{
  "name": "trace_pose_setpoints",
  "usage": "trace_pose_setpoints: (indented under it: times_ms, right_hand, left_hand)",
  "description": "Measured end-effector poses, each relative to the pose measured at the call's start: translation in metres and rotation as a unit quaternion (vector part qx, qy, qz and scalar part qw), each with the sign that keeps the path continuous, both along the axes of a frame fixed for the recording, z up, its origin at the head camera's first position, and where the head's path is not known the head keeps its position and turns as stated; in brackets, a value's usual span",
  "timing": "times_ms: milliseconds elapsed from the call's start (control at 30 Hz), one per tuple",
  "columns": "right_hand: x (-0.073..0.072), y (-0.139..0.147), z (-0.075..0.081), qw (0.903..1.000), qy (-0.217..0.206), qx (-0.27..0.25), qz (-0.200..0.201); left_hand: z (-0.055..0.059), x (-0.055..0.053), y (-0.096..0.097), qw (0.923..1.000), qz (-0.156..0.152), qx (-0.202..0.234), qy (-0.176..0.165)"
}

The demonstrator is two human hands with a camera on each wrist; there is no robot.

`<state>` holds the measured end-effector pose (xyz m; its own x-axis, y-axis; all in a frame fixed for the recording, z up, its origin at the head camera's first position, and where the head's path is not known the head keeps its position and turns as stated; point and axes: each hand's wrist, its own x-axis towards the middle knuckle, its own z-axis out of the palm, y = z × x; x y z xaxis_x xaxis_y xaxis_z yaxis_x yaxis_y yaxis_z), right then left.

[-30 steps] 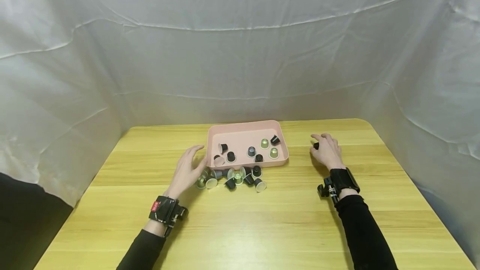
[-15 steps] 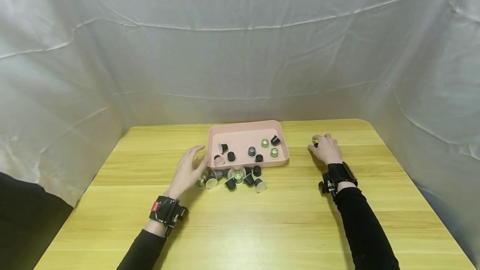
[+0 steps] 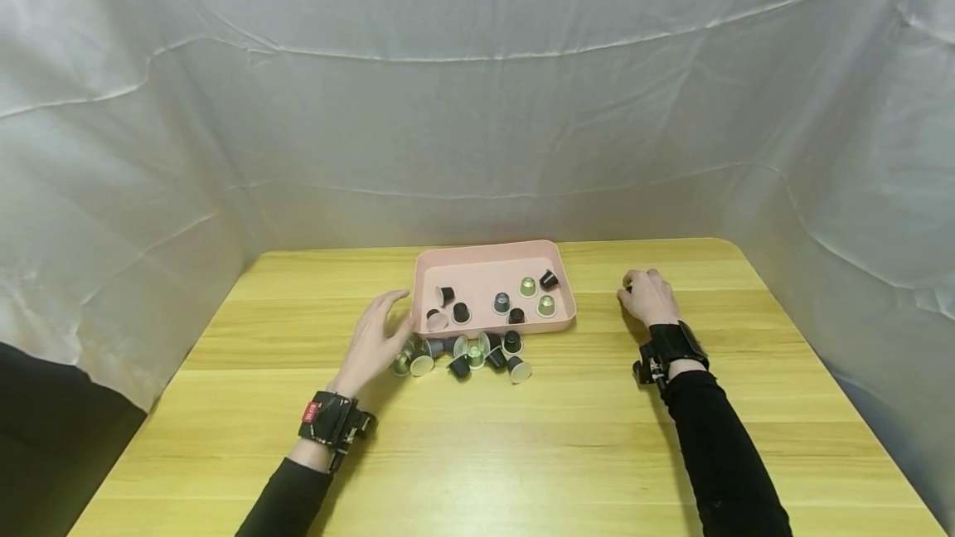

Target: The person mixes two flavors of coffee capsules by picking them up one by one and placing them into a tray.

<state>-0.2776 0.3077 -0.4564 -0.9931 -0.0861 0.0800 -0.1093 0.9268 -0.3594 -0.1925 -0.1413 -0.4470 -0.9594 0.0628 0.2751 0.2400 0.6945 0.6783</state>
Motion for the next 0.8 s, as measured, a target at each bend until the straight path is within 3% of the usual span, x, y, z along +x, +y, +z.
trace_pose_setpoints:
  times_ms: [300,800]
  right_hand:
    - [0.006,0.000,0.002,0.9991,0.034,-0.024,0.001]
    - [0.012,-0.006,0.002,0.9976,0.033,-0.059,-0.012]
  left_hand:
    - [-0.001,-0.001,0.001,1.0000,-0.001,-0.003,0.007]
    - [0.001,0.000,0.001,1.0000,-0.008,0.002,0.002]
